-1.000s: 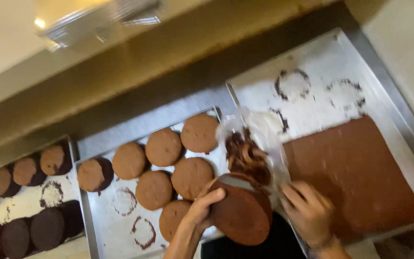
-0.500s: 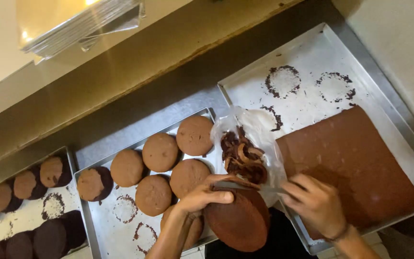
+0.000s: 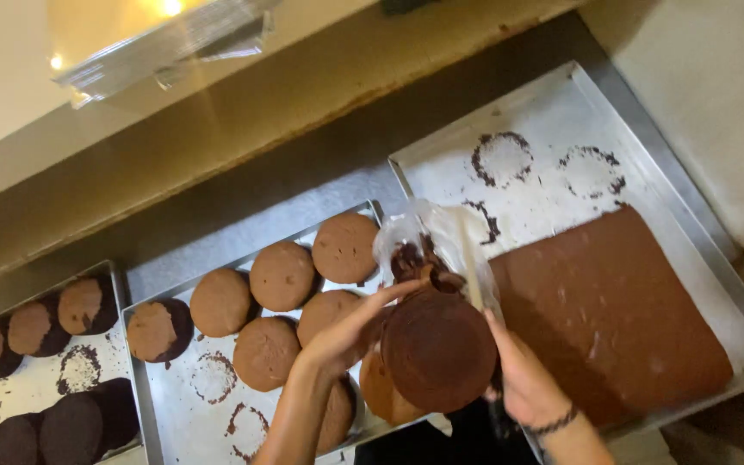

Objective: Trimming the tops of circular cakes using a knife in a bakery.

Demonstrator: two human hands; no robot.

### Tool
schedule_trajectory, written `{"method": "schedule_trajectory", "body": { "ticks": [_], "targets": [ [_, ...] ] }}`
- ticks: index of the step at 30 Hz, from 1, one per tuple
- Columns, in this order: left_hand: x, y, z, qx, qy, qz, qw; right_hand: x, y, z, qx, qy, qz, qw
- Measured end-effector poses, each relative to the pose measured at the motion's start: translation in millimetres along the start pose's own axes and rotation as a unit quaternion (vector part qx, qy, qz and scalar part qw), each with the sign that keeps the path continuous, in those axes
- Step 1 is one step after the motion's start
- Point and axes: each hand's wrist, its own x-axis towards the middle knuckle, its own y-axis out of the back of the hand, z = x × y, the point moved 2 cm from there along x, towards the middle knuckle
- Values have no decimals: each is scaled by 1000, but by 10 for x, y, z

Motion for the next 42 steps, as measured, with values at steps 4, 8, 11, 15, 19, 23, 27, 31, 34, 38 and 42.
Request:
{"method": "schedule_trajectory", "body": {
  "ticks": [4,8,11,15,19,23,27,31,34,38,42],
  "targets": [
    [-131,3,-697,-137,-225,38,964,233,-24,358,129,20,-41,991],
    [-9,-74,-950,-380,-245,77,889,-32,-147,140,-209,336,132,909],
    [-3,-71,-798,-448,-205,97,865,-242,14,21,-450,533,248,672],
    [-59,-109,-678,-479,-184,62,856,-150,576,251,-546,495,307,602],
    [-17,-177,-784,-455,-151,81,874,-163,261,-7,-557,534,260,581],
    [-119,-95,-703,-447,-137,49,883,-178,397,8,-559,541,227,586],
    [-211,-23,-710,-361,-99,119,920,-236,331,14,-553,568,220,569],
    [-207,-68,-598,-289,-54,102,950,-219,61,-226,-536,584,181,582],
    [-295,-66,-392,-253,-125,88,955,-113,419,12,-568,653,131,483],
    [-255,-108,-331,-81,-93,45,991,-371,81,-257,-572,552,138,591],
    [-267,-221,-50,71,-65,33,995,-189,204,-262,-581,579,77,567]
  ]
}}
